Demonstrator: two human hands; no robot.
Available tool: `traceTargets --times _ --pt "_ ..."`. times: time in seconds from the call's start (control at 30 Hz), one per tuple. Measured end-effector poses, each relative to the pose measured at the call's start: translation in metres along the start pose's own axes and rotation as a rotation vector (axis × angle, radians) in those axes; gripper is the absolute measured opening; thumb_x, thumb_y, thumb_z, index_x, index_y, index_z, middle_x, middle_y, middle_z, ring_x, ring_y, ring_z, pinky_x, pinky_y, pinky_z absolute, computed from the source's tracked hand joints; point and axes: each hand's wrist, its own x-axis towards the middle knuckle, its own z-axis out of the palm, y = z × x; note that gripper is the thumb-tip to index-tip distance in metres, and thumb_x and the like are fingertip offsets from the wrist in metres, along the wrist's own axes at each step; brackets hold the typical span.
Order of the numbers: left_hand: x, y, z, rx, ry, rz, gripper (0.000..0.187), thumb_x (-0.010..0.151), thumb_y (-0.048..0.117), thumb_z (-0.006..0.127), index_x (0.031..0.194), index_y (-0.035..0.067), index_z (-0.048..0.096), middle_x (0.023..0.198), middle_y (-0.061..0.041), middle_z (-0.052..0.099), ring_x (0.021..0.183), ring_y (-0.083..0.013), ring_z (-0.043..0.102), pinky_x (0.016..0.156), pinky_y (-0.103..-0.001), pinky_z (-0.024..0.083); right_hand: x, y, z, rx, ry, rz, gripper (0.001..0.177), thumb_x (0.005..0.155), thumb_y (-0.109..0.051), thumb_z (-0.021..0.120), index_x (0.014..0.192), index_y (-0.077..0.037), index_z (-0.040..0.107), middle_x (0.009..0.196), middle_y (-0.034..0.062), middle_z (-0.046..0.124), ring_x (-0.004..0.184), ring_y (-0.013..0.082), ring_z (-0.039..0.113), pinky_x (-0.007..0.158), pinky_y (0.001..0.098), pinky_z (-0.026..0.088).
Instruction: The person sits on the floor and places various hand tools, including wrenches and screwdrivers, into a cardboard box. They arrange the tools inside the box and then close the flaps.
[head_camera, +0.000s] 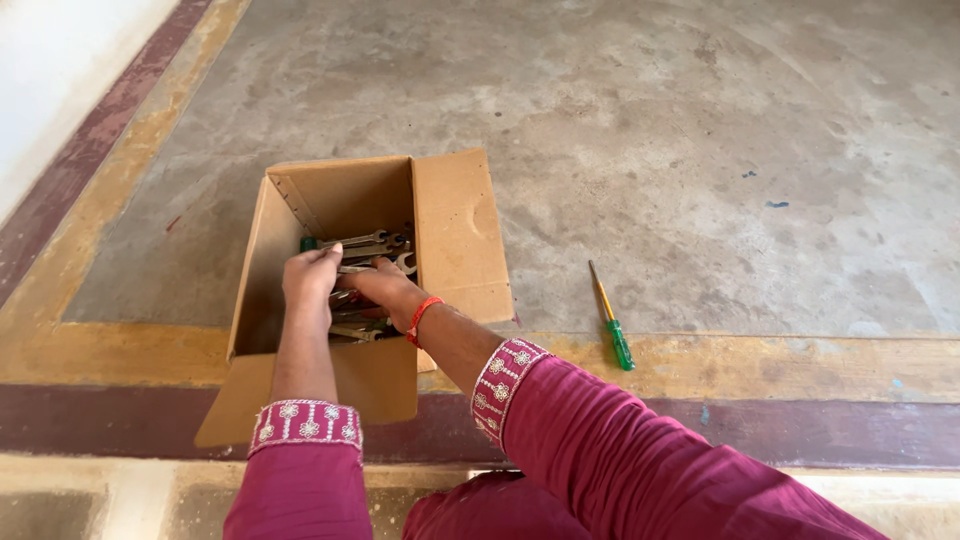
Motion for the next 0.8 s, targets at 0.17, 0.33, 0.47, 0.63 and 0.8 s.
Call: traceTargets --times 0.17,0.33,0.47,0.63,0.8 --pt "-0.039 0.023 0.003 -0.069 0.098 -0.022 0.025 0.094 0.022 0.076 0.105 0.0 0.076 0.091 -0.005 0.074 0.079 -0.0127 0.064 0.072 -0.03 0.052 -0.023 0.0 0.0 0.172 -0.054 -0.12 0.062 0.083 -0.024 0.072 0.138 -0.008 0.048 0.102 0.0082 0.07 0.086 0.0156 0.068 0.075 0.0338 0.059" --pt "-0.076 0.037 0.002 -0.117 0.24 0.019 0.023 0.093 0.02 0.076 0.107 0.002 0.077 0.093 -0.004 0.074 0.081 -0.0119 0.066 0.073 -0.03 0.053 -0.025 0.007 -0.003 0.229 -0.057 -0.225 0.074 0.088 -0.026 0.073 0.15 -0.004 0.04 0.111 0.0105 0.071 0.089 0.0158 0.069 0.077 0.0336 0.058" --pt "-0.093 0.036 0.001 -0.193 0.262 0.074 0.023 0.094 0.019 0.074 0.108 0.001 0.075 0.093 -0.005 0.074 0.08 -0.0131 0.067 0.071 -0.03 0.054 -0.025 0.011 -0.006 0.232 -0.053 -0.294 0.08 0.09 -0.027 0.073 0.155 -0.001 0.034 0.129 0.0113 0.066 0.095 0.0166 0.068 0.084 0.0322 0.056" --pt "-0.098 0.022 0.004 -0.293 0.268 0.151 0.024 0.095 0.018 0.074 0.11 0.0 0.073 0.098 -0.006 0.073 0.085 -0.0136 0.068 0.076 -0.031 0.056 -0.034 0.017 -0.004 0.273 -0.032 -0.336 0.087 0.089 -0.028 0.073 0.158 -0.001 0.029 0.141 0.0168 0.061 0.106 0.0202 0.066 0.09 0.0335 0.055" --pt "-0.107 0.01 0.001 -0.048 0.373 0.264 0.026 0.095 0.02 0.075 0.114 0.001 0.073 0.103 -0.006 0.074 0.095 -0.015 0.068 0.084 -0.033 0.054 -0.052 0.015 -0.018 0.292 -0.025 -0.337 0.086 0.09 -0.03 0.073 0.159 -0.003 0.029 0.147 0.0171 0.057 0.118 0.0195 0.061 0.096 0.0348 0.052"
